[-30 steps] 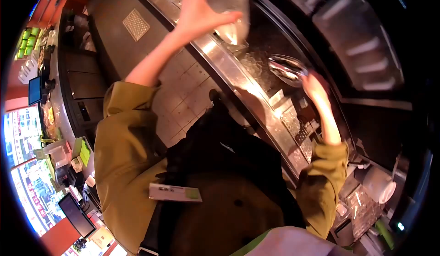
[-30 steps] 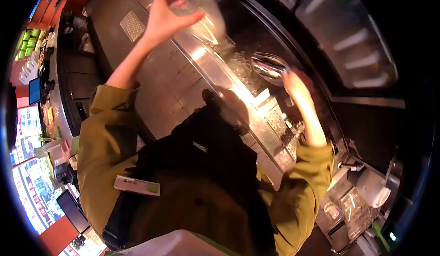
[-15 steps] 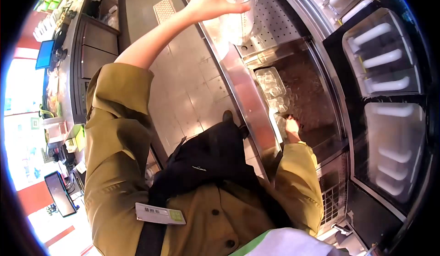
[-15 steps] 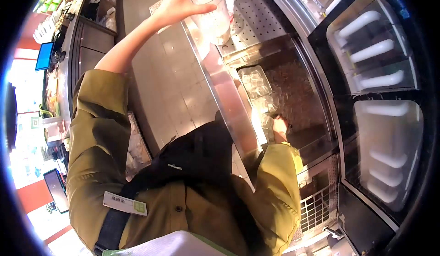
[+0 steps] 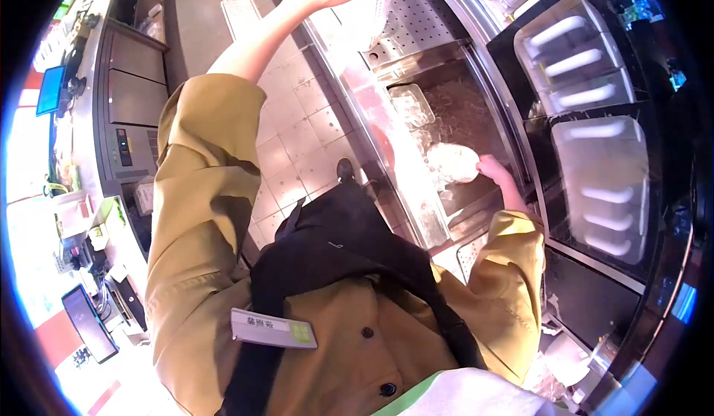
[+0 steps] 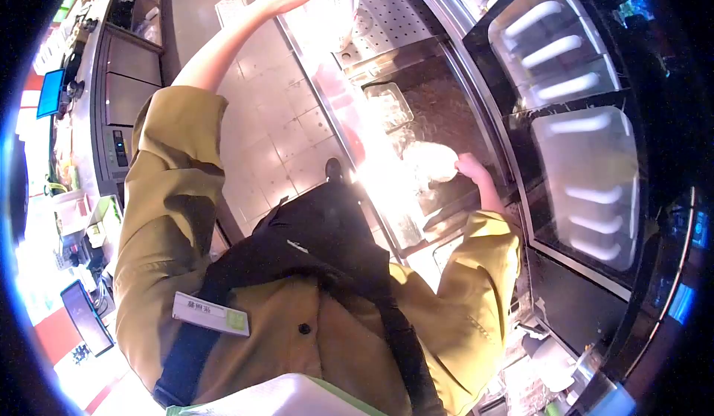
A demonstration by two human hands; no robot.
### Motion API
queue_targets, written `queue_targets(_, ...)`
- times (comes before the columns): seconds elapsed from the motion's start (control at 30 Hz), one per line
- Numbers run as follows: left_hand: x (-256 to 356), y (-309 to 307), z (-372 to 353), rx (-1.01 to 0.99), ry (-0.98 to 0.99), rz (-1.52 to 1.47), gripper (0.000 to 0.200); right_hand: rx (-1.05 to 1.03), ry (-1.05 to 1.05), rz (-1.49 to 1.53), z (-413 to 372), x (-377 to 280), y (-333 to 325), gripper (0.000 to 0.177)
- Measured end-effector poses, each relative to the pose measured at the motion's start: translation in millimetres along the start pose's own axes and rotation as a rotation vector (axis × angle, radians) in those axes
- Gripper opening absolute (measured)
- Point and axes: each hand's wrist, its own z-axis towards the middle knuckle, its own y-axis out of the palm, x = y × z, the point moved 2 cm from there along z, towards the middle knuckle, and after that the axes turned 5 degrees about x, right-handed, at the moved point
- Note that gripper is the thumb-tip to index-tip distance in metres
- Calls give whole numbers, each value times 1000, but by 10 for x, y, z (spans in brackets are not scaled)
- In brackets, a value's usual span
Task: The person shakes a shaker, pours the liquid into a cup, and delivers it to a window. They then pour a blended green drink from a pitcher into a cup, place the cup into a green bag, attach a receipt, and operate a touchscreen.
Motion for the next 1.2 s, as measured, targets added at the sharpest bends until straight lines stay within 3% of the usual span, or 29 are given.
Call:
queue_targets(0.03, -9, 18, 28, 9, 23, 17, 75, -2, 73, 170, -124, -286, -224, 22)
queue_targets(0.13, 8, 99, 56, 5, 37, 63, 60, 207, -378, 105, -297, -872, -804, 10)
queue_targets(0.17, 59, 116, 51, -11, 9, 75, 57, 233, -429, 51, -202, -911, -987, 10)
queue_targets(0.2, 105, 123, 42, -30, -18, 87, 54, 192, -157, 356, -341, -1410, -1292, 12)
queue_targets(0.23, 145, 119, 29, -25, -34, 93, 53, 171, -134, 523, -438, -1811, -1541, 17)
queue_targets(0.27, 183, 108, 18, -18, -50, 102, 52, 152, -213, 526, -384, -1955, -1769, 15)
queue_targets(0.33, 156, 133, 1, 15, -40, 113, 51, 327, -312, 488, -335, -2361, -2184, 21)
queue_targets(0.37, 82, 176, 3, 61, -22, 82, 51, 291, -352, 530, -91, -2358, -2371, 21)
queue_targets(0.43, -48, 244, 7, 148, 16, 23, 52, 430, -283, 227, -217, -3137, -2714, 29)
queue_targets(0.47, -40, 213, 12, 122, -52, -12, 52, 487, -359, 144, -173, -3312, -2825, 35)
queue_targets(0.5, -12, 165, 13, 95, -119, -47, 52, 463, -304, -27, -78, -3481, -2975, 32)
queue_targets(0.53, -4, 139, 18, 67, -185, -80, 52, 558, -439, -38, -39, -3646, -2987, 30)
queue_targets(0.57, -21, 142, 23, 79, -196, -117, 53, 524, -468, -151, -116, -3886, -3055, 30)
queue_targets(0.63, -55, 173, 18, 98, -219, -193, 53, 593, -548, -682, 172, -3951, -3159, 31)
queue_targets(0.73, -19, 174, 14, 109, -230, -128, 55, 831, -465, -888, 298, -3910, -3199, 35)
queue_targets(0.83, -35, 170, 27, 76, -291, -157, 57, 678, -71, -728, -327, -4170, -3139, 38)
queue_targets(0.93, 10, 112, 14, 74, -321, -379, 61, 809, -123, -721, -464, -3768, -2940, 29)
queue_targets(0.97, -57, 131, -22, 173, -242, -307, 64, 804, -71, -732, -489, -3629, -2796, 27)
queue_targets(1.03, -292, 226, -154, 360, -72, -158, 70, 659, -16, -653, -343, -3345, -2453, 26)
queue_targets(1.07, -325, 272, -255, 358, -158, -231, 80, 565, 6, -647, -240, -3236, -2250, 26)
queue_targets(1.17, -16, 314, -447, 445, -86, -344, 89, 285, 68, -622, 139, -2789, -1452, 29)
queue_targets(1.2, 13, 418, -471, 606, -128, -275, 76, 421, 52, -636, 460, -2514, -1088, 25)
